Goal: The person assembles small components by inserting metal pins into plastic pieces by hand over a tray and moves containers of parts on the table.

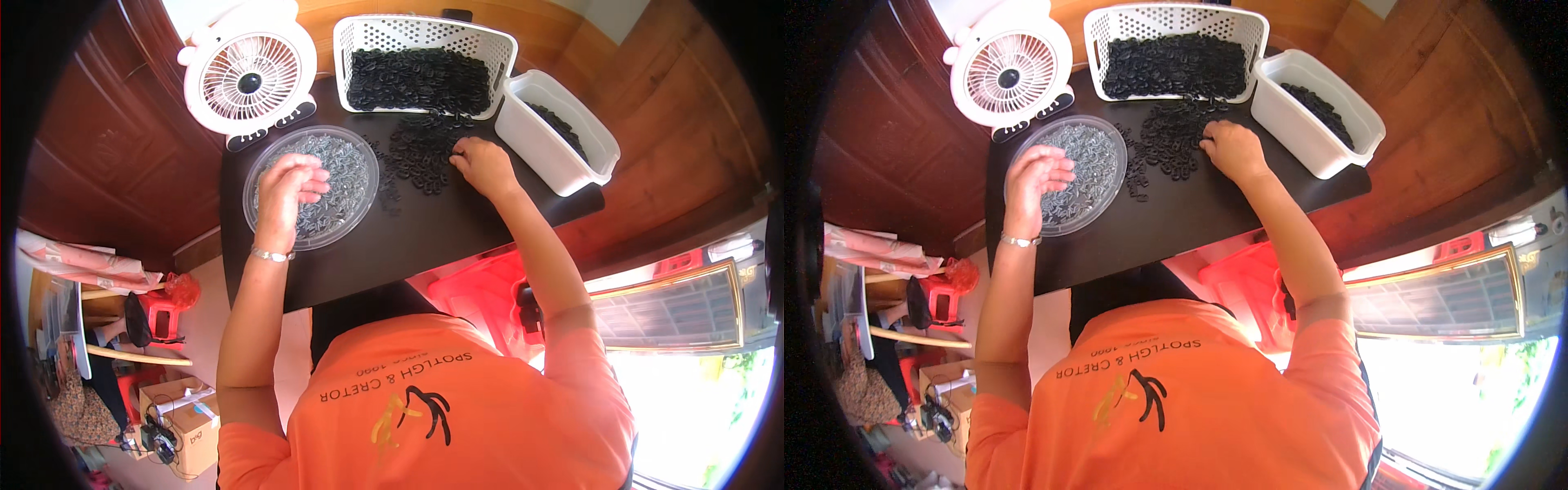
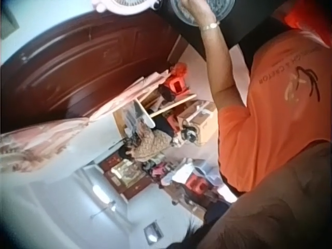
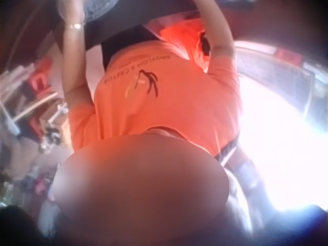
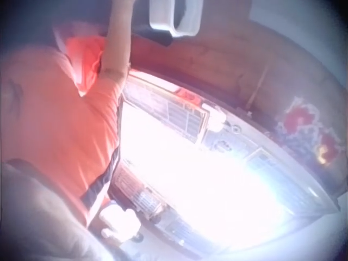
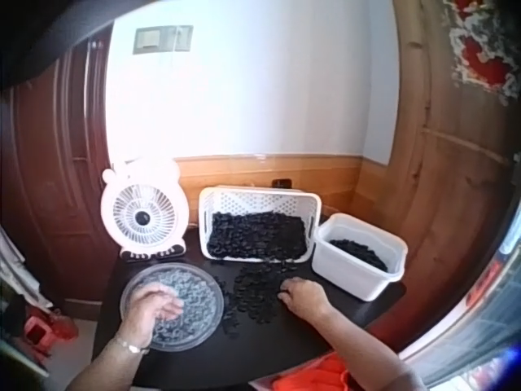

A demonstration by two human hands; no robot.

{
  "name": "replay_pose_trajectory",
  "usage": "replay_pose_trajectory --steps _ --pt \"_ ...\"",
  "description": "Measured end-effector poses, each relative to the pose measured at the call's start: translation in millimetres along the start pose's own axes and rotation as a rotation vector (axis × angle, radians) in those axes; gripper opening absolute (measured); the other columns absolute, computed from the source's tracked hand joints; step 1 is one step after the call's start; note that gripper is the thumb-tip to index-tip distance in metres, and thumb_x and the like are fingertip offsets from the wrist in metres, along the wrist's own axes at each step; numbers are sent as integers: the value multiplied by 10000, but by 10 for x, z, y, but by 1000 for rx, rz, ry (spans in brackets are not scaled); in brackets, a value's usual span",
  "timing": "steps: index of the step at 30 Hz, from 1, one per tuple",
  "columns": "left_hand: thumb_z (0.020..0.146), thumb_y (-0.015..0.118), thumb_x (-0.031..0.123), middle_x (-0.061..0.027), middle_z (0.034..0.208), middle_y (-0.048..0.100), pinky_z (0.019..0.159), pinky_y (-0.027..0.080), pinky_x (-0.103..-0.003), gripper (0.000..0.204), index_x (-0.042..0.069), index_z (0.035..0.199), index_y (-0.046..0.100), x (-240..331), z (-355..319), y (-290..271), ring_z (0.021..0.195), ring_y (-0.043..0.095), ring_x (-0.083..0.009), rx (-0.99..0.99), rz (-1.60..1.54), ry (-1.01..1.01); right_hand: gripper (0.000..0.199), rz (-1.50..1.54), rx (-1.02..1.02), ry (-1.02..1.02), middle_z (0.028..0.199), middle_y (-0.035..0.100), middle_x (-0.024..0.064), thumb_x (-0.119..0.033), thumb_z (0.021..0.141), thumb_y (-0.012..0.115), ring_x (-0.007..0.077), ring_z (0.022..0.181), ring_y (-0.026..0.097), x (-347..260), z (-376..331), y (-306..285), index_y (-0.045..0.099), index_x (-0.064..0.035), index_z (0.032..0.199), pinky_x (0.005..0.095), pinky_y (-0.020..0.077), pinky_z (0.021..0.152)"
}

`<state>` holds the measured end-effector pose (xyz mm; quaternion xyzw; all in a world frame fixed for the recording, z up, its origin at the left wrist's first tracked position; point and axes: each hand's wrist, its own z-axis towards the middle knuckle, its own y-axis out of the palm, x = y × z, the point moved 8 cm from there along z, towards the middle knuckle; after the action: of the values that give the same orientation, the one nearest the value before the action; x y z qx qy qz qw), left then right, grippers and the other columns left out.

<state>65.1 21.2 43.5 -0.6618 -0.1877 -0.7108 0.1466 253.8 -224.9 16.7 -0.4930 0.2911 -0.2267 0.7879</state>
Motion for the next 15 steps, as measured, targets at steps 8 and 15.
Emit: replay_pose_trajectory --steps 8,15 --pt "850 482 163 -113 850 650 654 470 -259 219 9 956 594 -23 277 98 716 623 -164 -31 57 94 187 193 116 -127 842 619 101 -183 765 671 286 778 615 -633 -113 -259 642 -68 911 371 496 692" --pt "845 499 125 -96 793 645 594 460 -226 176 7 889 622 -53 271 -189 643 602 -136 131 -28 210 178 235 -164 -306 842 586 73 -204 755 668 277 817 593 -1284 -304 78 637 -68 866 368 486 722"
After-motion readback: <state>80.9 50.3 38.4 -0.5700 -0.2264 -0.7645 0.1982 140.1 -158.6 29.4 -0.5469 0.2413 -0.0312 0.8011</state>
